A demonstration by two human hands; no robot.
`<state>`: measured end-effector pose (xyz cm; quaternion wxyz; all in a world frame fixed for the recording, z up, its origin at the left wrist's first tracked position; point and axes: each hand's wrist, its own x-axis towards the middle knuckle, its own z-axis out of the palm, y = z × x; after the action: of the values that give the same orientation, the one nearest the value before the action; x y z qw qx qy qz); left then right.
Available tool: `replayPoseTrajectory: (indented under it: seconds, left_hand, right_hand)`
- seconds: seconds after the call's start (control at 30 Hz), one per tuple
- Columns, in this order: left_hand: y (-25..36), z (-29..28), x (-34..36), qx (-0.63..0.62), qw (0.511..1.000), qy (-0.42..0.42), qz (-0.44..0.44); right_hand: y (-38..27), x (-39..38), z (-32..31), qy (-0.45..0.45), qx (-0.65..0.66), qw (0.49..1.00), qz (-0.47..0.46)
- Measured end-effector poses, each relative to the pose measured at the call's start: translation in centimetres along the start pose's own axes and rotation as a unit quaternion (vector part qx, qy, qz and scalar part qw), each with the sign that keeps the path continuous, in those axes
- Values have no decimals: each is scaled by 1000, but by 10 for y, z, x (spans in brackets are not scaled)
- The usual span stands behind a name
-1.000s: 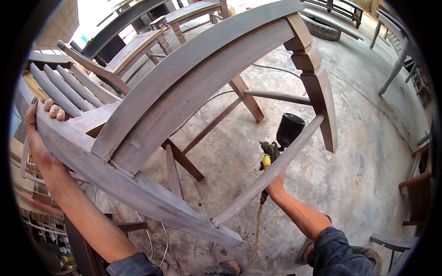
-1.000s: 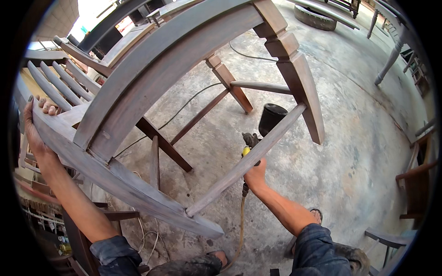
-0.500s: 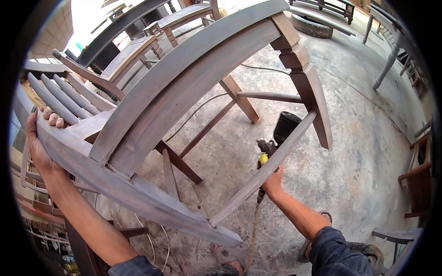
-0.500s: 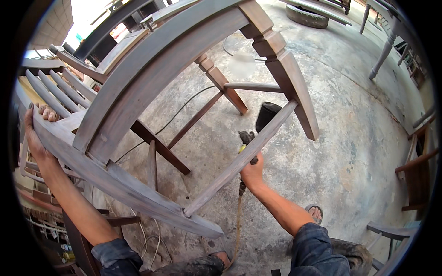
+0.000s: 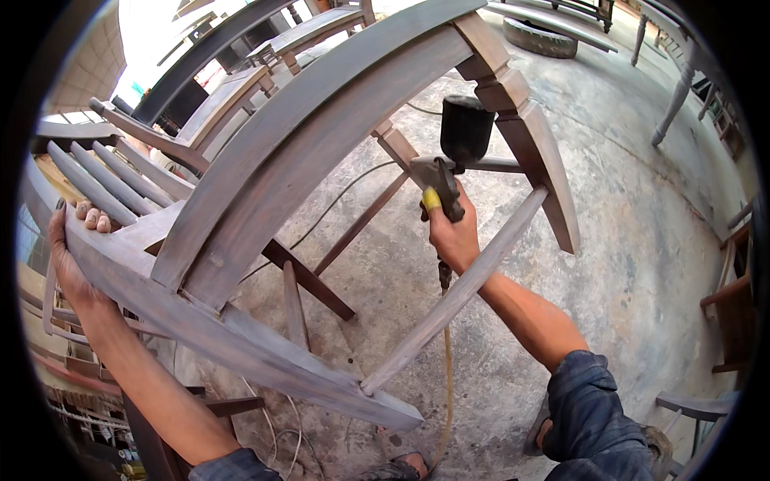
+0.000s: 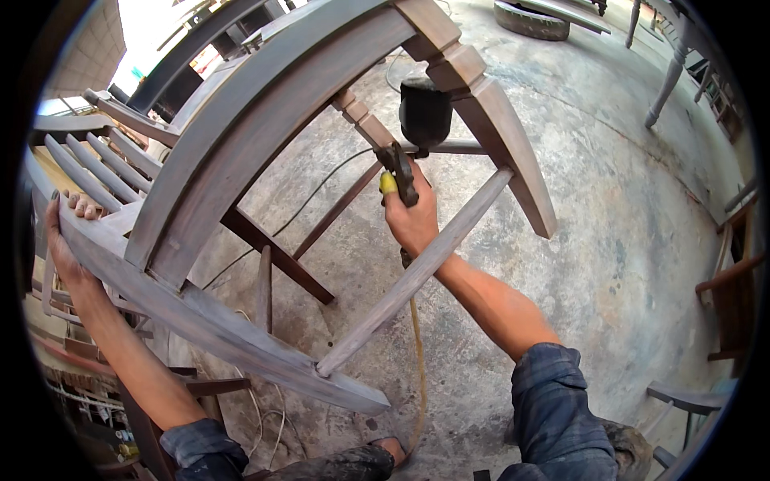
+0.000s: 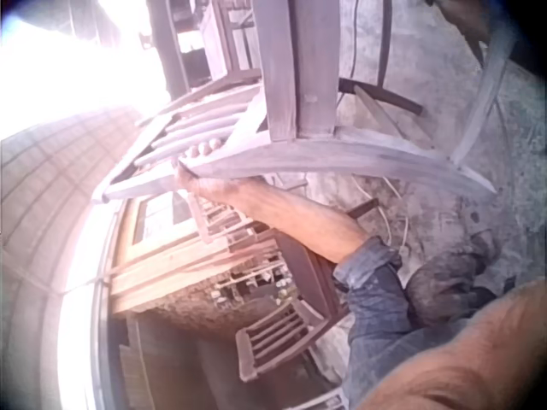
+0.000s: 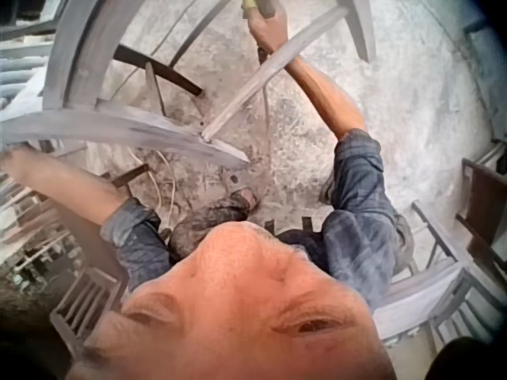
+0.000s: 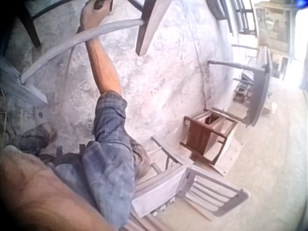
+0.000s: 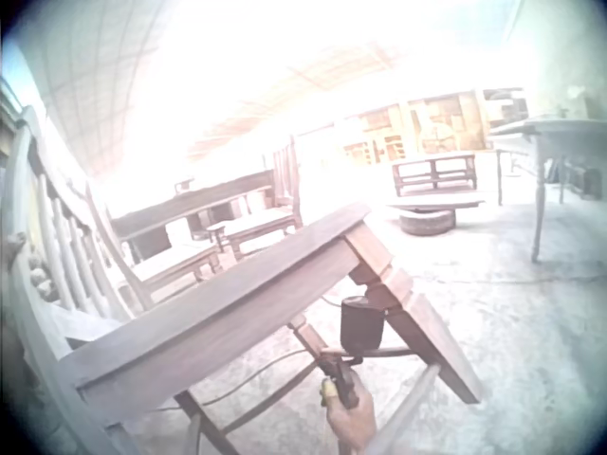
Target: The person uses a spray gun to apply a light-colored finish to a wooden chair. They rotate the chair to coat the legs, seat frame, and backrest evenly, then set the chair upright and continue spraying the back slats and top rail.
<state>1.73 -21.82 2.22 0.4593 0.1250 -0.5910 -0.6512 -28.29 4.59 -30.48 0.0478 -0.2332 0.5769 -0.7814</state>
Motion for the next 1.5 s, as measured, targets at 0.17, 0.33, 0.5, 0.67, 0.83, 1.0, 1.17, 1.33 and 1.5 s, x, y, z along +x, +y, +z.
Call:
replayPoseTrajectory:
  seconds: [0.17, 0.33, 0.5, 0.67, 0.83, 1.0, 1.17, 1.33, 1.5]
  left_hand:
    - [0, -7, 1, -4, 1000, -9, 14]
    - [-2, -12, 3, -2, 1000, -17, 22]
    - [3, -10, 2, 6, 1000, 6, 27]
    - [3, -15, 2, 15, 1000, -1, 23]
    - [2, -12, 2, 13, 1000, -5, 21]
    - [-1, -11, 1, 20, 999, 6, 33]
    - [-2, -7, 1, 25, 999, 16, 35]
    - [2, -9, -1, 7, 1000, 4, 17]
    - [-4, -3, -3, 20, 999, 17, 30]
  right_hand:
    - [-14, 23, -7, -5, 15, 999, 32]
    - [-7, 23, -22, 7, 9, 998, 54]
    - [-6, 19, -28, -11, -23, 998, 60]
    - [-9, 27, -23, -13, 42, 997, 56]
    - [-12, 29, -19, -11, 39, 998, 54]
    - [-12, 19, -29, -16, -66, 997, 43]
    - [1, 14, -31, 11, -154, 988, -25]
    - [-4, 14, -28, 3, -127, 992, -7]
    - [-23, 16, -29, -26, -72, 993, 87]
